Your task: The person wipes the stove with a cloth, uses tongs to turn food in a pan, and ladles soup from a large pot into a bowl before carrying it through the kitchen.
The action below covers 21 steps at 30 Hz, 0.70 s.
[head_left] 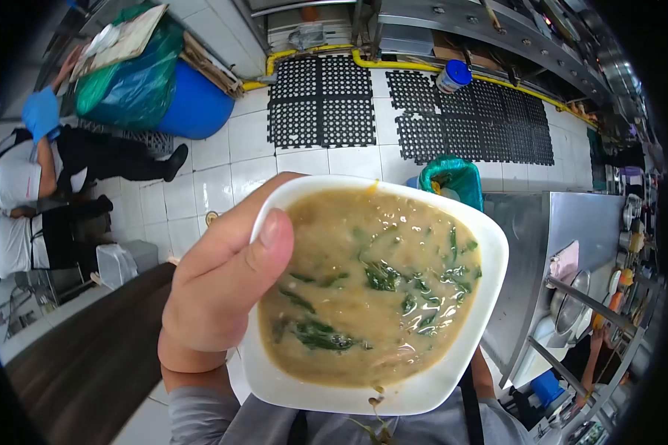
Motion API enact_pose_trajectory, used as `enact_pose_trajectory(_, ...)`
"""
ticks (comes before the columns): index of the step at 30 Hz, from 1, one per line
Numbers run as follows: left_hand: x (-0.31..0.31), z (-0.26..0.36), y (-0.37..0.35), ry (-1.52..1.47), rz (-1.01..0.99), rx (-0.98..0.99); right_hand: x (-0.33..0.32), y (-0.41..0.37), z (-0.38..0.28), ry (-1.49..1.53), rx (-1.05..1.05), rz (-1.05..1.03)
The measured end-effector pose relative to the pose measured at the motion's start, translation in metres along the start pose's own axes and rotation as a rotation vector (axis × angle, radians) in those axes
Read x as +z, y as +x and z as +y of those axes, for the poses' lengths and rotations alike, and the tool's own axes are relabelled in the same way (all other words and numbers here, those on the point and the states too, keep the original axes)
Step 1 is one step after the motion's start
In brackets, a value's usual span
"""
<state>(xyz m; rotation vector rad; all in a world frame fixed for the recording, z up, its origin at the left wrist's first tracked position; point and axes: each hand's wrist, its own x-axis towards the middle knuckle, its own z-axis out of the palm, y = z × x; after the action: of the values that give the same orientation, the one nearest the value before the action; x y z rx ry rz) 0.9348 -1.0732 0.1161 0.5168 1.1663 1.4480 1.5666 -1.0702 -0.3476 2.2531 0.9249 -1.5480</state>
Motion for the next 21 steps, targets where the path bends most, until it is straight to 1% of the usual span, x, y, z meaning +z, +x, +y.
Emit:
enact_pose_trajectory(1,0.0,0.004,0.014,0.024,-0.007,-0.056,0.003,-0.001,-0.004,0.015,0.011,0.0)
enact_pose_trajectory(2,0.002,0.001,0.029,-0.032,-0.033,-0.06,0.003,0.001,-0.007,0.041,0.021,0.009)
enact_pose_trajectory(3,0.004,0.002,0.043,-0.023,-0.045,-0.061,0.001,0.008,-0.015,0.067,0.024,0.016)
enact_pose_trajectory(5,0.01,0.008,0.073,-0.055,-0.12,-0.118,-0.001,0.014,-0.034,0.118,0.021,0.005)
enact_pose_trajectory(6,0.018,0.012,0.088,-0.046,-0.13,-0.118,-0.004,0.022,-0.047,0.149,0.009,-0.007)
enact_pose_trajectory(7,0.029,0.014,0.102,-0.033,-0.075,-0.136,-0.01,0.032,-0.059,0.156,0.01,-0.009)
enact_pose_trajectory(8,0.038,0.018,0.115,-0.018,-0.022,-0.157,-0.014,0.041,-0.07,0.078,-0.08,-0.079)
enact_pose_trajectory(9,0.046,0.023,0.129,-0.008,-0.042,-0.157,-0.018,0.052,-0.083,0.009,-0.176,-0.14)
enact_pose_trajectory(10,0.053,0.026,0.143,-0.022,-0.083,-0.182,-0.015,0.048,-0.102,0.187,-0.116,0.0)
enact_pose_trajectory(11,0.057,0.029,0.158,-0.043,-0.118,-0.206,-0.022,0.056,-0.12,0.198,-0.117,0.01)
enact_pose_trajectory(12,0.061,0.034,0.173,-0.027,-0.174,-0.22,-0.028,0.065,-0.137,0.208,-0.112,-0.045)
enact_pose_trajectory(13,0.066,0.036,0.19,-0.028,-0.187,-0.225,-0.034,0.07,-0.149,0.22,-0.101,-0.102)
enact_pose_trajectory(14,0.07,0.038,0.205,-0.033,-0.21,-0.253,-0.039,0.066,-0.163,0.229,-0.089,-0.1)
enact_pose_trajectory(15,0.076,0.041,0.219,-0.035,-0.233,-0.274,-0.045,0.064,-0.18,0.269,-0.111,-0.038)
enact_pose_trajectory(16,0.081,0.044,0.234,-0.025,-0.246,-0.273,-0.05,0.05,-0.214,0.315,-0.139,0.025)
enact_pose_trajectory(18,0.089,0.049,0.268,0.004,-0.329,-0.272,-0.054,0.031,-0.262,0.421,-0.185,0.164)
enact_pose_trajectory(21,0.1,0.061,0.324,0.045,-0.429,-0.333,-0.057,0.034,-0.285,0.432,-0.162,0.192)
